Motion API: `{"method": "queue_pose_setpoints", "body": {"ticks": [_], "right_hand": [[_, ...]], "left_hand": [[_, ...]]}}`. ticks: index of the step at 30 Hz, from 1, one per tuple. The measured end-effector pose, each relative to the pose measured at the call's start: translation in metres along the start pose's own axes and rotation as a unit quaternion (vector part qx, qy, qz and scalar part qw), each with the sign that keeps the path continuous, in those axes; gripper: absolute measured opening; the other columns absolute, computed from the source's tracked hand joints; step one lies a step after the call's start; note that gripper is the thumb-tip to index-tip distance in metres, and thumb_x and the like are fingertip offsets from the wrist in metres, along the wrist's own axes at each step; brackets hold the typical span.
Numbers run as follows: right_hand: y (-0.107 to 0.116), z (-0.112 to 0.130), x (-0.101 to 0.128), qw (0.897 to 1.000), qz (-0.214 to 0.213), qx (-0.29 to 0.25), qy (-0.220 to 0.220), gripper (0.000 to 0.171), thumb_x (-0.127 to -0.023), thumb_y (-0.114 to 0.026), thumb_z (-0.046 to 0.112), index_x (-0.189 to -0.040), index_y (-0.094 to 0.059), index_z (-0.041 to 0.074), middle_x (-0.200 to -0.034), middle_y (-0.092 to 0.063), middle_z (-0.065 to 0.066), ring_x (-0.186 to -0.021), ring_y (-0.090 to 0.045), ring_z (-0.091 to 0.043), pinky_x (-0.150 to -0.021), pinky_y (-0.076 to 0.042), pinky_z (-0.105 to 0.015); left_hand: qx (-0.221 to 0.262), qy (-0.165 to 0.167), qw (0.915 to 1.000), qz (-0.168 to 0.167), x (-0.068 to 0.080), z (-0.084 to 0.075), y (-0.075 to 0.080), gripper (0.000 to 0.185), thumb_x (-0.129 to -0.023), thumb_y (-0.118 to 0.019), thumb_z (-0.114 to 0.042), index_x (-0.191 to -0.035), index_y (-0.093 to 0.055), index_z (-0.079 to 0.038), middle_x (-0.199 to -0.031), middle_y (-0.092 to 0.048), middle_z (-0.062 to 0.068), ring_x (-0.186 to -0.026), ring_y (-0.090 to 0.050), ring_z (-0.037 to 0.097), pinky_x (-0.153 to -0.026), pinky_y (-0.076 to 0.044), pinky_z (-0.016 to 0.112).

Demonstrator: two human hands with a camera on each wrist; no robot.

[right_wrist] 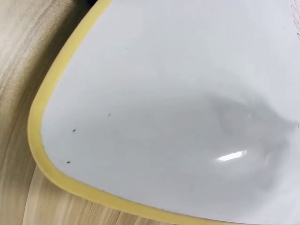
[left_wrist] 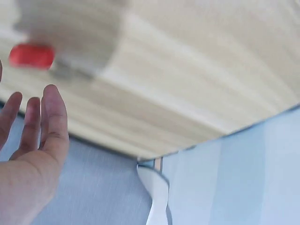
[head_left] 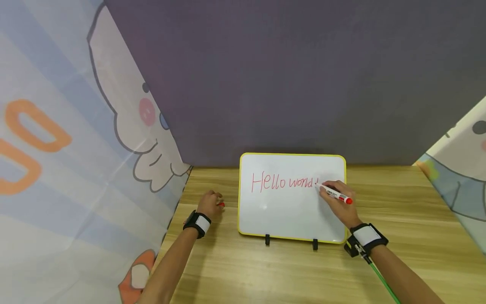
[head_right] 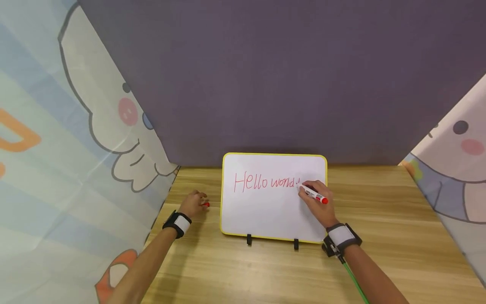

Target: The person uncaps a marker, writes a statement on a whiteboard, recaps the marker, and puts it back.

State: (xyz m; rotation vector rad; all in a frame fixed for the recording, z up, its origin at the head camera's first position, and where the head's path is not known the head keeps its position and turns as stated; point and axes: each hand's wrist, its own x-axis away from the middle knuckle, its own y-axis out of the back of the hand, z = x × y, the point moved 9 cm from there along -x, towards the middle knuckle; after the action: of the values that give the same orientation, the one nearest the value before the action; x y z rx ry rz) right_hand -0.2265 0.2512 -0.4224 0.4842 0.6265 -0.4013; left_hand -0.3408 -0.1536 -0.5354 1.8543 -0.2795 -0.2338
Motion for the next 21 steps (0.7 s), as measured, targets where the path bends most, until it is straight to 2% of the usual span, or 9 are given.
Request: {"method": "queue_pose_setpoints", "body": {"ticks": [4, 6, 15, 18, 21], "right_hand": [[0.004, 0.001, 0.001, 1.0, 0.003, 0.004, -0.005, 0.014, -0.071, -0.07, -0.01, -0.084, -0.068, -0.008, -0.075, -0.064, -0.017, -0.068, -0.055, 0.0, -0.061, -0.043, -0.003], [0.007, 0.002, 0.002, 1.0, 0.002, 0.005, -0.003, 0.014, -0.07, -0.07, -0.011, -0.084, -0.068, -0.008, -0.075, -0.064, -0.017, -0.068, -0.055, -0.001, -0.06, -0.043, -0.004], [0.005, -0.003, 0.002, 1.0, 0.007, 0.004, -0.005, 0.015, -0.071, -0.07, -0.01, -0.085, -0.068, -0.007, -0.076, -0.064, -0.017, -0.069, -0.056, -0.001, -0.059, -0.043, -0.004], [0.003, -0.003, 0.0, 1.0, 0.003, 0.005, -0.008, 0.014, -0.071, -0.07, -0.01, -0.085, -0.069, -0.007, -0.077, -0.065, -0.017, -0.069, -0.056, -0.001, -0.061, -0.043, -0.004], [0.001, -0.003, -0.002, 1.0, 0.0, 0.0, -0.009, 0.015, -0.071, -0.07, -0.009, -0.085, -0.069, -0.007, -0.078, -0.065, -0.017, -0.07, -0.057, -0.003, -0.063, -0.043, -0.004]], "left_hand": [[-0.005, 0.01, 0.9999, -0.009, 0.002, 0.004, -0.013, 0.031, -0.071, -0.08, -0.012, -0.099, -0.069, -0.005, -0.098, -0.062, 0.015, -0.089, -0.059, 0.032, -0.074, -0.053, 0.041], [-0.016, 0.004, 0.9997, -0.02, 0.002, 0.004, -0.016, 0.028, -0.069, -0.081, -0.011, -0.094, -0.07, -0.005, -0.093, -0.062, 0.013, -0.086, -0.059, 0.031, -0.071, -0.053, 0.041], [-0.012, 0.0, 0.9997, -0.021, 0.004, 0.004, -0.019, 0.019, -0.072, -0.079, -0.008, -0.087, -0.067, -0.004, -0.086, -0.061, 0.012, -0.081, -0.06, 0.029, -0.067, -0.053, 0.039], [-0.005, 0.008, 0.999, -0.044, 0.0, 0.003, -0.008, 0.018, -0.074, -0.075, -0.005, -0.091, -0.067, -0.005, -0.087, -0.062, 0.013, -0.08, -0.061, 0.029, -0.066, -0.052, 0.039], [0.02, 0.009, 0.9962, -0.084, -0.007, -0.005, 0.015, 0.018, -0.08, -0.071, -0.006, -0.097, -0.065, -0.004, -0.09, -0.063, 0.015, -0.081, -0.062, 0.031, -0.066, -0.052, 0.042]]}}
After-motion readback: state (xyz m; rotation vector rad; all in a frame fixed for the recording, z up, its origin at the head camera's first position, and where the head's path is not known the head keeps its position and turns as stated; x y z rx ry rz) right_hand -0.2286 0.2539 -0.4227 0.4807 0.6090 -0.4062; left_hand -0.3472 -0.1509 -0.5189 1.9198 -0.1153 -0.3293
